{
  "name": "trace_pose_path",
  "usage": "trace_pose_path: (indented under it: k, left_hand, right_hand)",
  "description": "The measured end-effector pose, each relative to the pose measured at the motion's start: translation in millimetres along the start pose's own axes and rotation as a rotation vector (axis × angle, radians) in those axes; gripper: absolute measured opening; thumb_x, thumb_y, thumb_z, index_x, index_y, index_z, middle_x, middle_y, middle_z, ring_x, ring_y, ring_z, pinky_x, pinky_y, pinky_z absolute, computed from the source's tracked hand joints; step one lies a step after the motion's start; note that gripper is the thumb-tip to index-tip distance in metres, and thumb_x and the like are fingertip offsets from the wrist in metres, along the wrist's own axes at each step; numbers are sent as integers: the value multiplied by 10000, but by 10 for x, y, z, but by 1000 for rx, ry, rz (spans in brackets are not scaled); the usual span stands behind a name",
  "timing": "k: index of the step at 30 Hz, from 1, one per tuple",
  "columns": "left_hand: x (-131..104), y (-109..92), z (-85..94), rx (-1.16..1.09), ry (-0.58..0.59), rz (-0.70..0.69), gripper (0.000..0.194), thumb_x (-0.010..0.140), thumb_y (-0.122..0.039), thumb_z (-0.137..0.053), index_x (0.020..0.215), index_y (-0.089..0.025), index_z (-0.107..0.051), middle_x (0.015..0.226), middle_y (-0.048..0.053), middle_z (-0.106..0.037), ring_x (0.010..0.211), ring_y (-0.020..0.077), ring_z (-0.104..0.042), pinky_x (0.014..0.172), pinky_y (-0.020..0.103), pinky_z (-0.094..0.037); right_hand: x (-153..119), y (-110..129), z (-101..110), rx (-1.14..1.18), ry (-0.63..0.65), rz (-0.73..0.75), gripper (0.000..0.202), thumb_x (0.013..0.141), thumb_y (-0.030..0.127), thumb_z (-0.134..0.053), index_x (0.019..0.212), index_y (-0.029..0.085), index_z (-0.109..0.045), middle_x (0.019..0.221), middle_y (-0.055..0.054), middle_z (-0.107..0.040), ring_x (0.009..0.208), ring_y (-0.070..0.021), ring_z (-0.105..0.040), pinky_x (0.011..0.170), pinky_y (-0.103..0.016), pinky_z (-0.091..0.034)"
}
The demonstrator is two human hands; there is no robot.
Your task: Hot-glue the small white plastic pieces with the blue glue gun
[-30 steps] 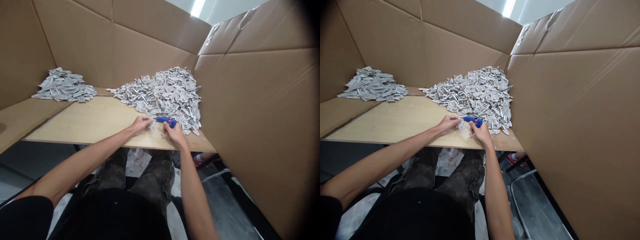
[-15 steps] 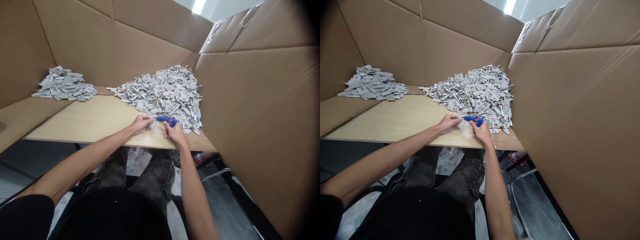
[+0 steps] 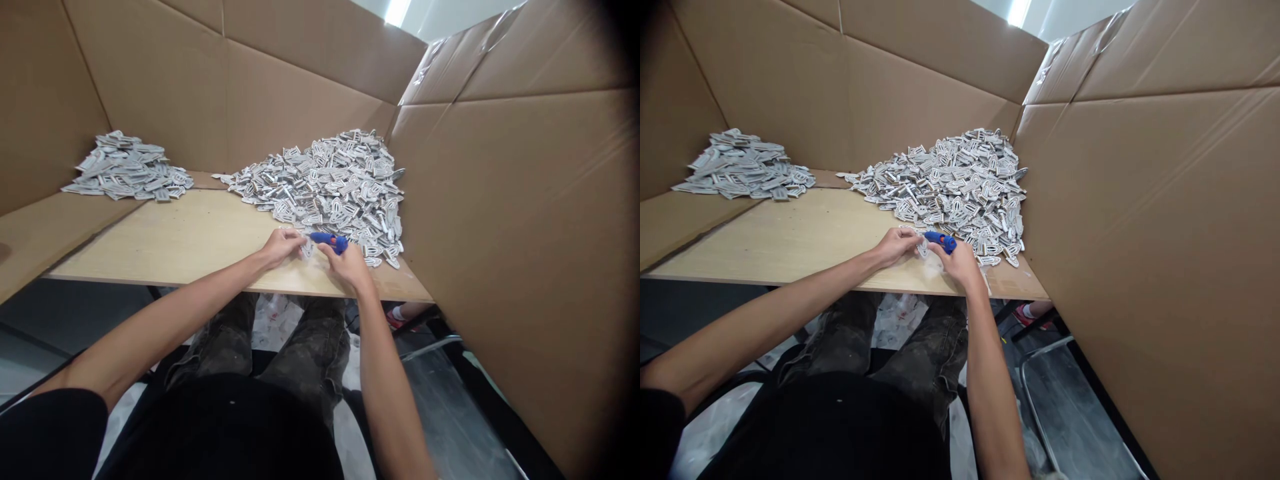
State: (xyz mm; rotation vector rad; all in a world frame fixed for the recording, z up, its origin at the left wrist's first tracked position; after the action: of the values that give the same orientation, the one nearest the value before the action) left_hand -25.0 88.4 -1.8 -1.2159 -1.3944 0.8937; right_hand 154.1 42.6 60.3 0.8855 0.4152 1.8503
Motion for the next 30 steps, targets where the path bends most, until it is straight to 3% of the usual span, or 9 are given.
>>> trace_pose_path:
  k: [6, 13, 15, 17, 21, 26, 30]
  left_hand:
    - [-19, -27, -8, -15, -7, 26, 264, 726, -232, -878, 625, -137, -654, 564, 31, -640, 510, 127, -600, 557, 247, -488]
    - [1, 9, 1, -87, -8, 53, 312, 744, -216, -889, 616, -145, -614, 547, 12, -606, 484, 121, -591, 528, 246, -490]
    - [5, 24, 5, -118, -27, 77, 315, 738, -194, -891, 618, -145, -603, 584, 14, -623, 525, 125, -622, 546, 240, -503]
    - [3, 34, 19, -135, -63, 111, 308, 734, -184, -897, 637, -140, -608, 625, 20, -644, 554, 123, -638, 554, 230, -502]
    - [40, -85, 113, -139, -146, 101, 302, 743, -206, -916, 693, -134, -627, 687, 20, -660, 574, 122, -655, 591, 240, -521]
    - [250, -442, 527, 153, -231, -31, 212, 795, -183, -823, 683, -152, -646, 644, 16, -656, 576, 153, -655, 539, 227, -442]
    - [517, -654, 1171, 396, -329, 1, 174, 665, -35, -779, 598, -147, -664, 539, 16, -615, 526, 141, -568, 554, 231, -406]
  right_hand:
    - [-18, 281, -56, -195, 70, 93, 352, 991, 546, -656, 942, 223, -786, 772, -37, -745, 719, -217, -643, 721, -296, -473]
    - [-57, 382, -185, -323, 84, 131, 258, 1037, 451, -647, 1124, 233, -756, 986, -92, -780, 880, -255, -704, 769, -295, -445]
    - [-54, 400, -115, -365, -31, 144, 260, 1043, 452, -637, 1113, 218, -725, 1033, -115, -762, 906, -260, -692, 781, -299, -444]
    - [-81, 435, 70, -374, -235, 153, 294, 1059, 481, -596, 1059, 201, -686, 1023, -128, -731, 885, -255, -665, 784, -309, -443]
    - [-234, 480, 481, -275, -590, 195, 467, 1082, 633, -449, 887, 229, -577, 833, -76, -625, 770, -229, -579, 757, -323, -435]
    - [-220, 393, 602, -204, -607, 209, 524, 1032, 729, -450, 789, 265, -448, 732, -26, -535, 693, -206, -507, 709, -321, -409]
    - [-166, 302, 576, -154, -591, 183, 516, 1005, 722, -493, 766, 270, -425, 693, -8, -516, 666, -198, -489, 695, -321, -396]
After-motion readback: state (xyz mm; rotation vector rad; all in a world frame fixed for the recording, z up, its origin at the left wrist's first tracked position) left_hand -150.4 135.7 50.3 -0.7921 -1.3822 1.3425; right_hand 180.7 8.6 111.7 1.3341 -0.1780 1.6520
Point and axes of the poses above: each hand's wrist, its own x-axis towards the middle knuckle, its own z-axis out of the back of the hand, y = z × x, the point moved 10 cm from there along x, towards the middle knuckle
